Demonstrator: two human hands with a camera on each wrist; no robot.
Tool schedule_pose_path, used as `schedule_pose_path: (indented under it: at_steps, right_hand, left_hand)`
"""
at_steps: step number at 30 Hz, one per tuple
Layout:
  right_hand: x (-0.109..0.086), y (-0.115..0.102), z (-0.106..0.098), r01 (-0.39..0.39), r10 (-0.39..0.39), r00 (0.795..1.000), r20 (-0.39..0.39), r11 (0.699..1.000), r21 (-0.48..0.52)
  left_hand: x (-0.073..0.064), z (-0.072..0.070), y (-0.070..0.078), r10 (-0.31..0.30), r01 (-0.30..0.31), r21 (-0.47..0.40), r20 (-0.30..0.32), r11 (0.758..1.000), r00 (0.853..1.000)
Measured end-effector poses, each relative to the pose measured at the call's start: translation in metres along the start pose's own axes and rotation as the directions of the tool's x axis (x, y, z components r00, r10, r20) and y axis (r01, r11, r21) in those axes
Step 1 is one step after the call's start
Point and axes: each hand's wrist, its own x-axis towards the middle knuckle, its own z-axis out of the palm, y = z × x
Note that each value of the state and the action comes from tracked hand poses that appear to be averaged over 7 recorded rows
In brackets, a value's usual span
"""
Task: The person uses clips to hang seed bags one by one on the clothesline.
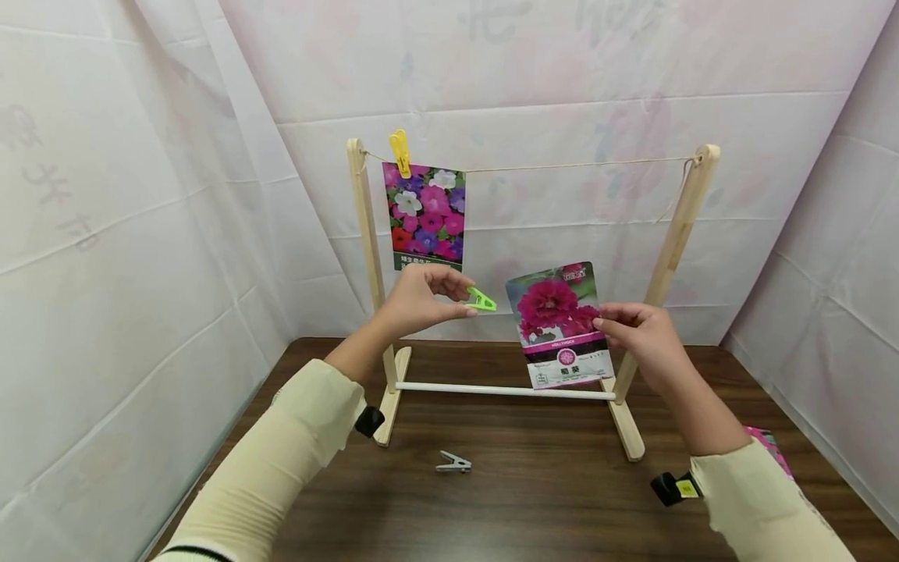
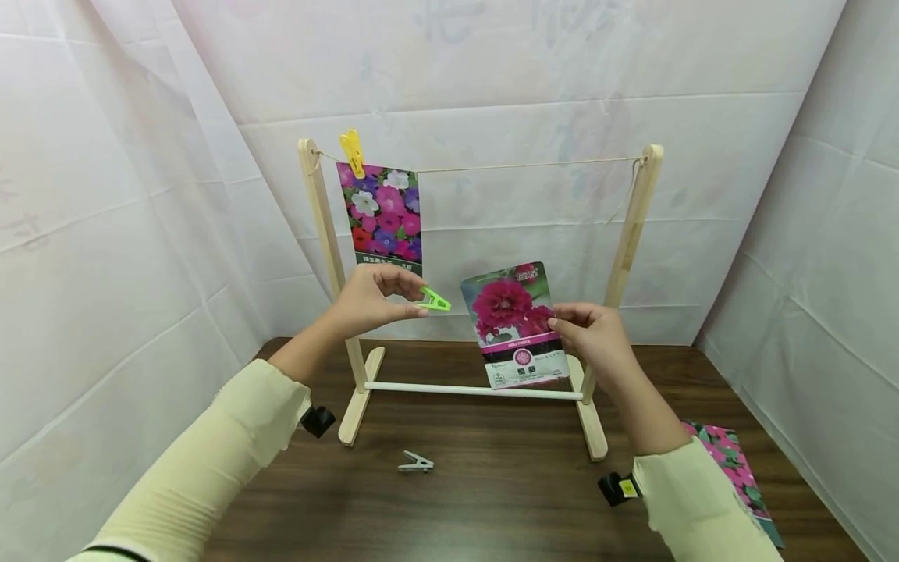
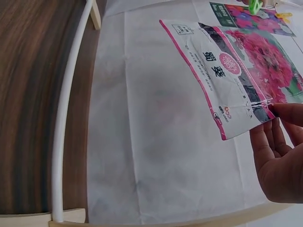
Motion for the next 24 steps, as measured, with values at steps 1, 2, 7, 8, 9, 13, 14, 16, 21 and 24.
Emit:
schedule_pose_path:
  at_steps: [1,2,7,8,9,13,14,16,21,24]
  right_hand:
    - [0.002,-0.002,0.001,0.001,-0.001,1.000,-0.004,1.000,0.005]
    - [0.003,-0.004,0.002,0.006,-0.006,1.000,-0.008,1.000,0.012]
    - [0.010,-0.011,0.006,0.032,-0.032,0.999,-0.020,0.999,0.021]
    - [0.012,-0.012,0.006,0.037,-0.036,0.999,-0.022,0.999,0.021]
    - [0.013,-0.013,0.007,0.037,-0.036,0.999,-0.025,0.999,0.025]
    - [0.017,-0.017,0.009,0.031,-0.028,0.999,-0.045,0.998,0.051]
    - [0.018,-0.019,0.010,0.031,-0.028,0.998,-0.051,0.998,0.059]
    - [0.020,-0.021,0.013,0.037,-0.032,0.997,-0.065,0.996,0.075]
    - [0.024,-0.029,0.018,0.065,-0.055,0.994,-0.097,0.992,0.104]
    - [0.027,-0.033,0.021,0.068,-0.059,0.993,-0.107,0.994,0.087]
  left_hand:
    - [0.002,-0.001,0.002,0.006,-0.006,0.012,0.000,1.000,1.000]
    - [0.004,-0.002,0.003,0.011,-0.011,0.018,-0.001,1.000,1.000]
    - [0.012,-0.006,0.010,0.012,-0.012,0.009,-0.010,1.000,1.000]
    - [0.013,-0.006,0.012,0.011,-0.011,0.006,-0.013,1.000,1.000]
    - [0.014,-0.007,0.013,0.011,-0.011,0.006,-0.016,1.000,1.000]
    - [0.020,-0.010,0.016,0.031,-0.030,0.024,-0.025,0.999,0.999]
    - [0.021,-0.011,0.017,0.034,-0.033,0.027,-0.029,0.999,0.999]
    - [0.024,-0.012,0.020,0.040,-0.039,0.039,-0.034,0.998,0.999]
    - [0.033,-0.016,0.028,0.048,-0.045,0.063,-0.046,0.997,0.998]
    - [0.038,-0.018,0.034,0.063,-0.057,0.088,-0.063,0.994,0.996]
